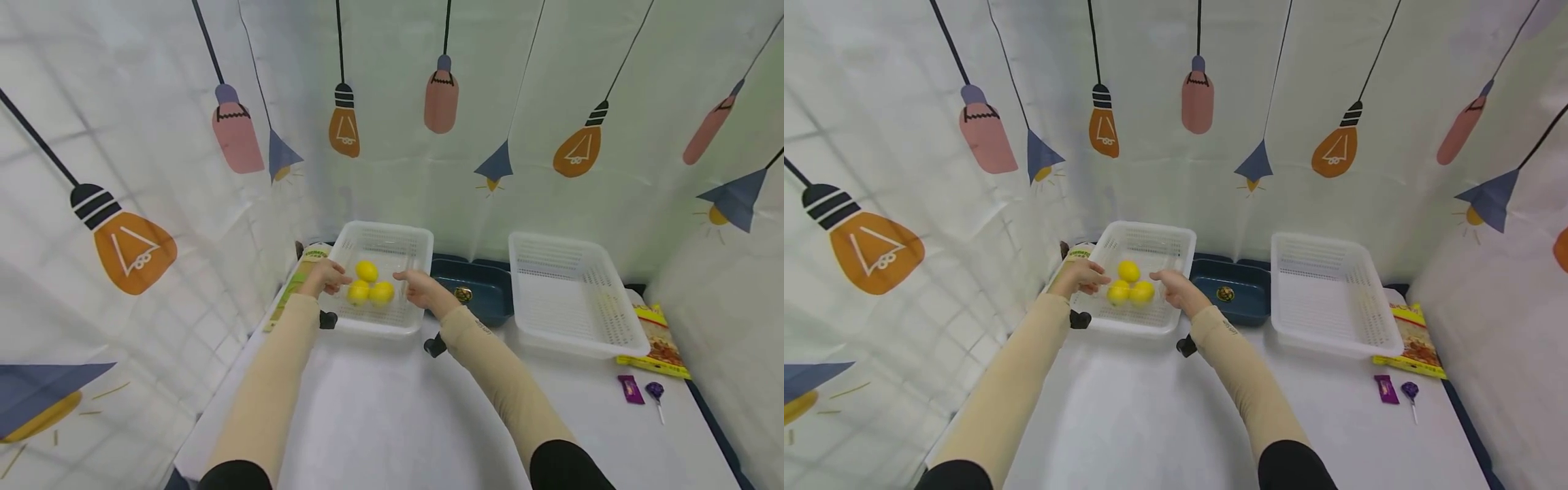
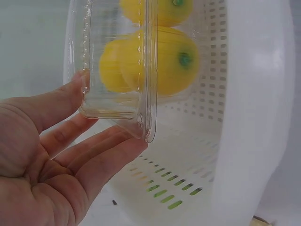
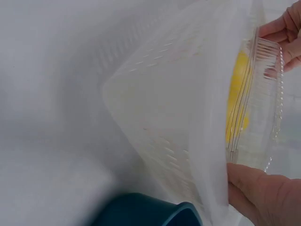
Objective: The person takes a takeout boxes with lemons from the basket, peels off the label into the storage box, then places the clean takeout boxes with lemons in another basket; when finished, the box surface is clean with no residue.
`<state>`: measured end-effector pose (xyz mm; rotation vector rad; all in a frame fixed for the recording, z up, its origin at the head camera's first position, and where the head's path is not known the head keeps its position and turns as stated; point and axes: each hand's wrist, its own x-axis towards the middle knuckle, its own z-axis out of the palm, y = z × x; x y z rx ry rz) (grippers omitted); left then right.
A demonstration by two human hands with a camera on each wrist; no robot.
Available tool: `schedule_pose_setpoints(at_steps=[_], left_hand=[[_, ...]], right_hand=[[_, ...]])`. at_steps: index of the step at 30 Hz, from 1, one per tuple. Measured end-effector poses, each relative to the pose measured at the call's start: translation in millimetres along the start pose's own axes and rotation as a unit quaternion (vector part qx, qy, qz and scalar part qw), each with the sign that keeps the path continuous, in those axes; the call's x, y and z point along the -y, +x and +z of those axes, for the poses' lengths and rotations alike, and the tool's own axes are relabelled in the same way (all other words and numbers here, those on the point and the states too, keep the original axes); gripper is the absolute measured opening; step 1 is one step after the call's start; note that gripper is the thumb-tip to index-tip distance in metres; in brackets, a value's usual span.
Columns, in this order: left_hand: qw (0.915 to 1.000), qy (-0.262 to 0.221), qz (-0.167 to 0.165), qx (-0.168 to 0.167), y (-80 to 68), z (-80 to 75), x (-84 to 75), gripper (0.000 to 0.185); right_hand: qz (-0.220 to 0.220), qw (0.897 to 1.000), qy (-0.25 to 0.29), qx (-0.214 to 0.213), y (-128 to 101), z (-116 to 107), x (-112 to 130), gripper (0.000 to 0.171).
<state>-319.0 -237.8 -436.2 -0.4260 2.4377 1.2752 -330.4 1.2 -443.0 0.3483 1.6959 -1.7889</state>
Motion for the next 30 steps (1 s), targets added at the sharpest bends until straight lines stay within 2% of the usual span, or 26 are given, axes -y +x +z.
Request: schedule_pose_setpoints(at_steps=[5, 12, 16, 20, 30], left_hand=[[0.9994, 0.026, -0.018, -0.012, 3.2, 5.6, -1.0, 0.049], [0.9964, 0.067, -0.052, 0.002, 10.1, 11.6, -0.7, 0.054], [0.9953, 0.07, -0.067, 0.005, 14.1, 15.1, 0.4, 0.054], [0.9951, 0.075, -0.065, -0.001, 15.8, 18.3, 2.1, 0.052], [0.9975, 0.057, -0.039, -0.009, 11.0, 21.4, 11.7, 0.054]], right_hand=[[-0.001, 1.0, -0.001, 0.004, 5, 1, -6, 0.085], [-0.009, 1.0, 0.014, 0.025, 8, 2, -13, 0.063], [-0.002, 1.0, 0.008, 0.013, 9, -1, -14, 0.069], [-0.001, 1.0, 0.0, -0.001, 9, -4, -13, 0.078], [-0.009, 1.0, -0.028, 0.009, 3, -3, -18, 0.08]])
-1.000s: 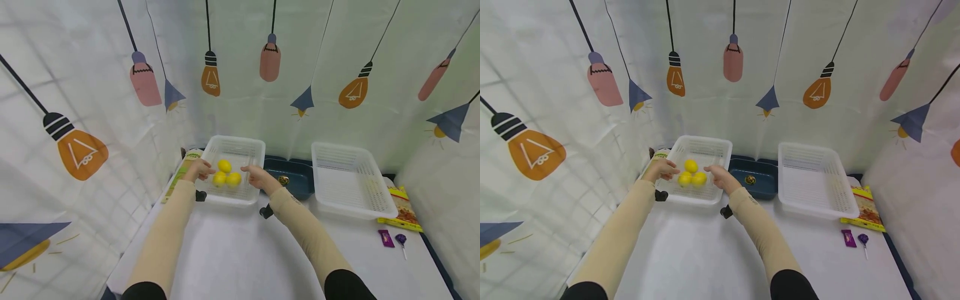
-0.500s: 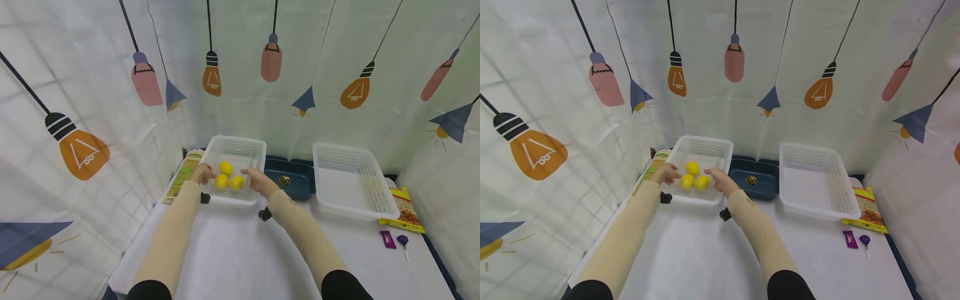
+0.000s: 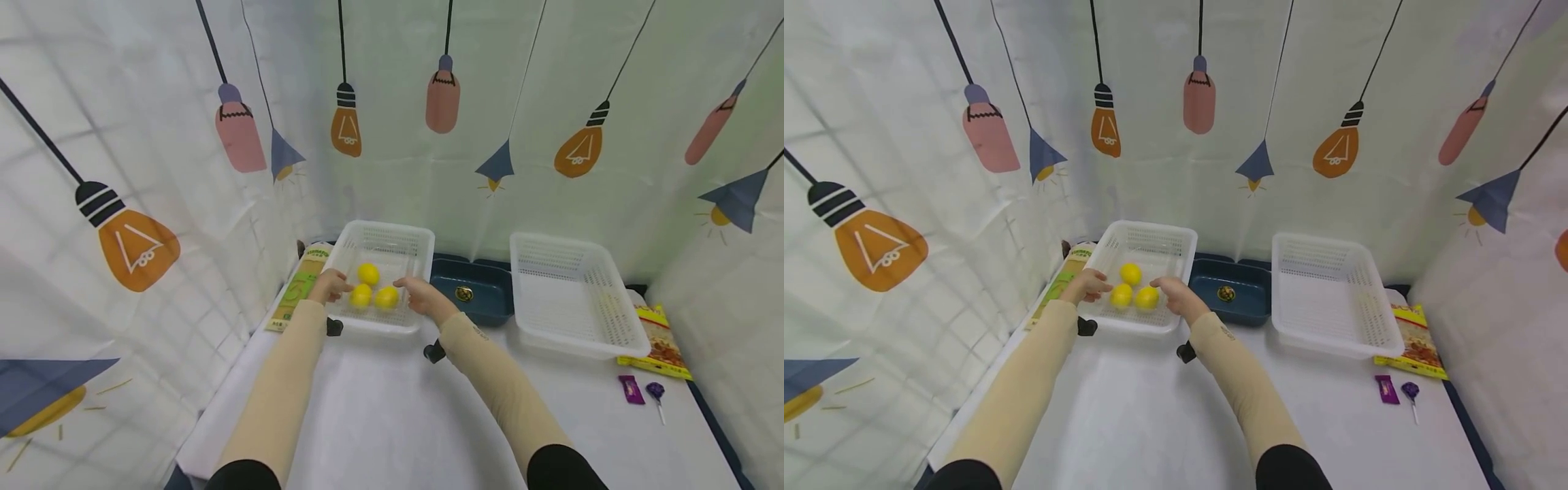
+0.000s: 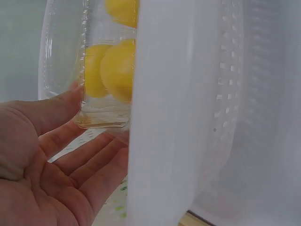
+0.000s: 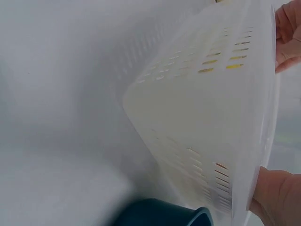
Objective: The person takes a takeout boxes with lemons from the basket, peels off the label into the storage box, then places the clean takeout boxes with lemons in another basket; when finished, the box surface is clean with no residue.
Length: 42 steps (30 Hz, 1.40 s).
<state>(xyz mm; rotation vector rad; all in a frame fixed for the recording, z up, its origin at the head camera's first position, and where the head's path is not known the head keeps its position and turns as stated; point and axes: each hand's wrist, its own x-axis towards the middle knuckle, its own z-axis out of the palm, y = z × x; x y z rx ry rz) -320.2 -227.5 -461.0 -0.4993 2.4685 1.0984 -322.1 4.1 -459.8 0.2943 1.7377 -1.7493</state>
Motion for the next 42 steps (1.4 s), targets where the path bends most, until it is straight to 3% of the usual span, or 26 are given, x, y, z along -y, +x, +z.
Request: schedule_pose_setpoints(at_steps=[5, 8, 11, 14, 16, 19, 23, 26, 33, 37, 42], left_hand=[[0.9996, -0.016, 0.023, -0.003, -1.9, -1.8, 2.8, 0.054], [0.9992, -0.015, 0.036, -0.004, -3.5, -4.5, 7.9, 0.055], [0.9983, 0.003, 0.057, -0.011, -6.5, -5.9, 12.8, 0.056], [0.9942, 0.029, 0.096, -0.038, -11.0, -7.5, 13.6, 0.057], [0.9897, 0.037, 0.124, -0.061, -14.8, -8.7, 11.1, 0.059], [0.9818, 0.039, 0.162, -0.091, -23.9, -9.1, 3.8, 0.062], [0.9699, 0.03, 0.21, -0.12, -45.0, -2.7, -10.9, 0.062], [0.9569, 0.038, 0.248, -0.146, -64.4, 8.0, -21.5, 0.063], [0.9174, 0.098, 0.319, -0.217, -105.1, 38.2, -39.5, 0.064], [0.9075, 0.128, 0.317, -0.245, -125.3, 56.2, -37.1, 0.064], [0.8976, 0.167, 0.295, -0.282, -143.9, 88.8, -24.6, 0.07]], right_hand=[[-0.016, 1.0, -0.006, 0.003, -10, -4, 2, 0.08], [-0.035, 0.999, -0.026, 0.013, -18, -5, 3, 0.071], [-0.069, 0.994, -0.077, 0.025, -32, -9, 4, 0.063], [-0.112, 0.981, -0.153, 0.038, -48, -18, 6, 0.063], [-0.148, 0.967, -0.206, 0.032, -60, -25, 6, 0.065], [-0.201, 0.935, -0.291, 0.008, -74, -35, 6, 0.067], [-0.248, 0.874, -0.414, -0.059, -92, -46, 0, 0.069], [-0.253, 0.834, -0.479, -0.109, -103, -52, -10, 0.07], [-0.265, 0.783, -0.531, -0.186, -125, -67, -37, 0.07], [-0.269, 0.753, -0.553, -0.234, -137, -70, -53, 0.079], [-0.243, 0.742, -0.56, -0.278, -151, -69, -75, 0.091]])
